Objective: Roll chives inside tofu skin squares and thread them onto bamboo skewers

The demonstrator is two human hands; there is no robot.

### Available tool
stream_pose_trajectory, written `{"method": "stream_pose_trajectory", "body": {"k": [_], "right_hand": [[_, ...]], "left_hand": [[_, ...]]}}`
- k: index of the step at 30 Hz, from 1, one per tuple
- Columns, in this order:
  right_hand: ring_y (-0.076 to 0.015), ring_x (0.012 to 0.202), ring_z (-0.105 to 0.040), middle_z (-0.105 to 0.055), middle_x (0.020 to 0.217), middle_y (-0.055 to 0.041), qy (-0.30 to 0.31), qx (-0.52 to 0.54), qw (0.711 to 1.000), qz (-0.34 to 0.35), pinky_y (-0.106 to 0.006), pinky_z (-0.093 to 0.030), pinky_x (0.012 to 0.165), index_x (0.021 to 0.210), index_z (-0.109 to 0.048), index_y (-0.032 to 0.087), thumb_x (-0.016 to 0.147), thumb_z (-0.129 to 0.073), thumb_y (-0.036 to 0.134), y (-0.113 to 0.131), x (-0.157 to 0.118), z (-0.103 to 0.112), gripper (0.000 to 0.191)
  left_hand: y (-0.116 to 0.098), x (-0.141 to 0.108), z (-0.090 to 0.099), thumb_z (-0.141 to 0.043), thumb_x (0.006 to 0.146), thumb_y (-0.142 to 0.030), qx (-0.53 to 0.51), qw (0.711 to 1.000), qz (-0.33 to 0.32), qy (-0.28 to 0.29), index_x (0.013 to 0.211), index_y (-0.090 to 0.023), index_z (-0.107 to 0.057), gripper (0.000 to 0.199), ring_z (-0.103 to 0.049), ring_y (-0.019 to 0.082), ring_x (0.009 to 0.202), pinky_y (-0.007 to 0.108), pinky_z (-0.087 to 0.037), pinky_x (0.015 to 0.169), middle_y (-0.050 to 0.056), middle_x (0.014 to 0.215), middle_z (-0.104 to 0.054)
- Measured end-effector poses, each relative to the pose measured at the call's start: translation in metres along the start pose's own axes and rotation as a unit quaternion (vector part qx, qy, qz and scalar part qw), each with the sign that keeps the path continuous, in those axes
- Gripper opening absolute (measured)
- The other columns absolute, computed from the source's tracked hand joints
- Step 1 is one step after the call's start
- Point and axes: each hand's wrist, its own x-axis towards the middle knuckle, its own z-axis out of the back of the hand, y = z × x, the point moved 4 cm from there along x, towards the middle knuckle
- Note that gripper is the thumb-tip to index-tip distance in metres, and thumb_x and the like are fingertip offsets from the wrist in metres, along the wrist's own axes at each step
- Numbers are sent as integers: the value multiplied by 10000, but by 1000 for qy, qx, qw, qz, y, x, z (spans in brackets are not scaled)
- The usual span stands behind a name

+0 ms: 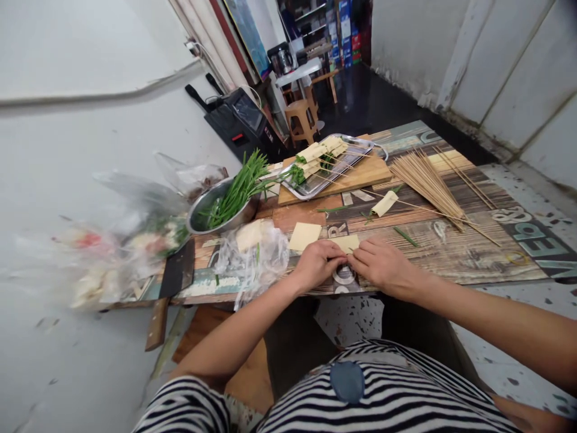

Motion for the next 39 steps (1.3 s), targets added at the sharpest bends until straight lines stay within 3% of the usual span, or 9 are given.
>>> {"method": "stream_pose_trajectory", "body": {"k": [3, 7, 9, 13, 17, 25, 33, 36, 39], "right_hand": [[-186, 741, -438, -588, 751, -78, -16, -19, 998, 49, -341, -296, 709, 857, -653, 109, 930, -405, 139, 3, -2, -3, 260], [-184, 753, -434, -583, 755, -67, 13, 12, 999, 42, -330, -285, 703, 798, -637, 119, 907, -473, 164, -7, 4, -9, 202], [-179, 753, -435, -586, 759, -58, 42, 44, 998, 26, -326, -275, 692, 789, -637, 130, 896, -508, 193, -13, 8, -12, 179], [-175, 766, -441, -587, 754, -57, 72, 97, 993, 2, -328, -264, 706, 777, -652, 144, 919, -483, 228, -21, 13, -16, 237], [-168, 752, -436, -584, 736, -57, 81, 120, 989, -17, -325, -252, 703, 732, -656, 148, 938, -443, 232, -24, 15, -17, 309], [-172, 766, -420, -586, 779, -79, 91, 138, 985, -53, -305, -251, 670, 714, -672, 152, 947, -422, 293, -27, 18, -15, 370], [-161, 710, -455, -604, 722, -75, 132, 168, 976, -52, -296, -271, 642, 647, -671, 145, 923, -453, 262, -32, 23, -11, 370], [-158, 724, -480, -622, 763, -70, 116, 180, 976, -32, -284, -290, 657, 770, -689, 145, 932, -449, 262, -34, 22, -11, 312], [-172, 750, -485, -621, 788, -73, 93, 128, 987, 5, -298, -295, 680, 878, -674, 135, 945, -422, 232, -32, 18, -12, 278]], "left_hand": [[4, -2, 0, -644, 829, -234, -34, 999, 26, -4, 759, -148, -735, 144, -638, 129, 686, 221, -510, 648, 48, 734, -700], [9, -11, 1, -626, 848, -269, -15, 999, 27, -33, 926, -161, -728, 168, -662, 143, 742, 253, -535, 713, 56, 818, -723], [9, -15, 2, -573, 885, -257, 20, 999, -7, -42, 999, -179, -705, 191, -665, 147, 778, 273, -539, 748, 52, 854, -727], [1, -20, 3, -460, 925, -166, 85, 988, -121, -42, 952, -160, -679, 221, -654, 154, 830, 298, -531, 779, 75, 907, -720], [-5, -19, 1, -502, 912, -197, 136, 977, -160, -24, 985, -142, -646, 170, -621, 164, 833, 308, -521, 752, 103, 926, -689], [-3, -22, -5, -480, 936, -271, 170, 981, -82, -42, 901, -167, -655, 206, -576, 128, 782, 248, -464, 682, 63, 889, -622], [-18, -18, 0, -460, 955, -266, 276, 960, -54, -5, 892, -192, -671, 232, -552, 169, 865, 359, -305, 774, 50, 838, -685], [-17, -12, 1, -439, 957, -258, 252, 966, -44, 38, 868, -174, -679, 269, -537, 180, 855, 356, -313, 755, 65, 829, -686], [-12, -5, 3, -456, 943, -246, 207, 975, -35, 66, 833, -175, -688, 266, -535, 179, 829, 349, -348, 759, 59, 795, -685]]}}
